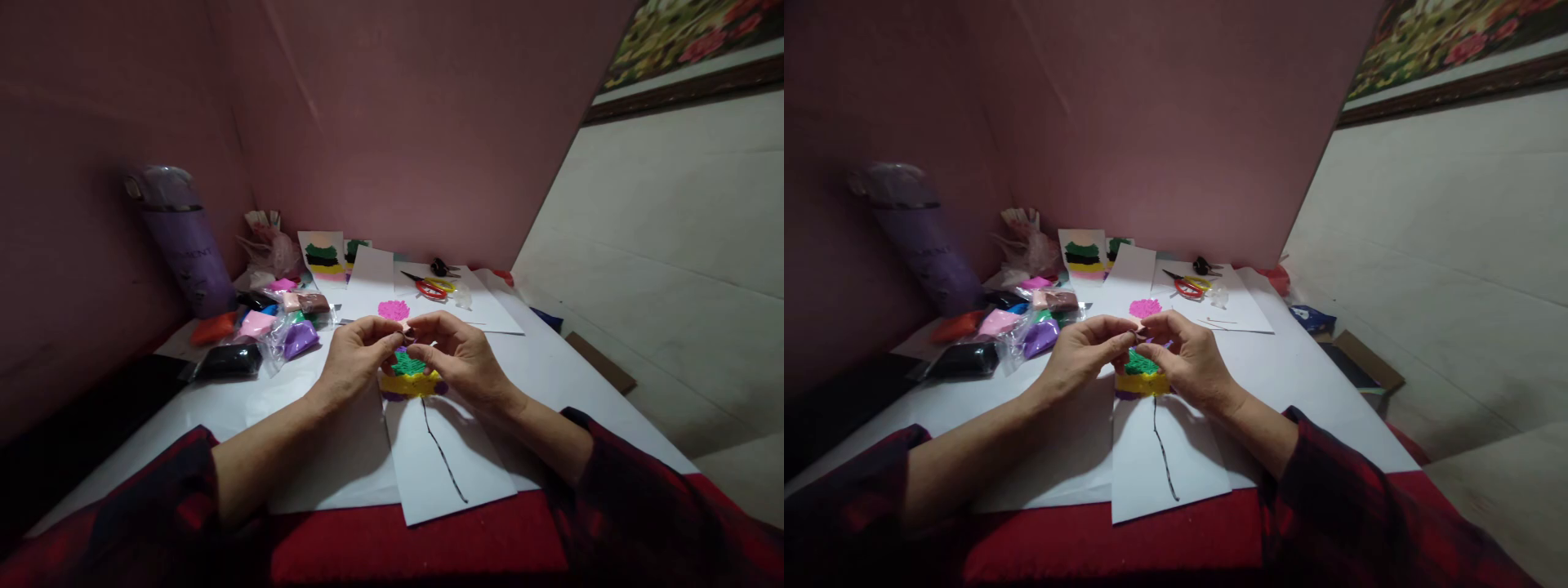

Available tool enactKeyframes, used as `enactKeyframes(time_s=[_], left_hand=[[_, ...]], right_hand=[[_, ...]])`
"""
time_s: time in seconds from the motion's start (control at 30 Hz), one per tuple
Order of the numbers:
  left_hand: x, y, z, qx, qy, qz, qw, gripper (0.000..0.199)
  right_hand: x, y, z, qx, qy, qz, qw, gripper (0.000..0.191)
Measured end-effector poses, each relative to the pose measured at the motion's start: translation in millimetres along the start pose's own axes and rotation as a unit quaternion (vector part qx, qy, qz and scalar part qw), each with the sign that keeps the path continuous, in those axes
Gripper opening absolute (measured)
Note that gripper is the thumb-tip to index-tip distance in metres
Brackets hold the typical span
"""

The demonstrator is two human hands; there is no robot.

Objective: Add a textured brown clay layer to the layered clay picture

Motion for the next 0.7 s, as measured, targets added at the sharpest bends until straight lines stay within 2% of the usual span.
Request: enactKeyframes(time_s=[0.2, 0.43, 0.7], left_hand=[[5, 5.7, 0, 0.03, -0.015, 0.009, 0.999, 0.033], [4, 9.6, 0, 0.052, -0.02, -0.011, 0.998, 0.028], [2, 11.4, 3, 0.044, -0.017, -0.05, 0.998, 0.02]], right_hand=[[2, -5, 0, -0.011, -0.02, 0.037, 0.999, 0.019], [9, -7, -2, -0.01, -0.044, 0.033, 0.998, 0.017], [15, -3, -1, 0.009, -0.059, 0.044, 0.997, 0.009]])
Point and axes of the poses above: each hand's wrist, its own z-axis away from the middle knuckle, its own y-axis out of the palm, x = y × z, the point moved 9 cm from there along -z, towards the middle knuckle, and after that the axes turned 9 degrees about -y, right-handed, at the moved point
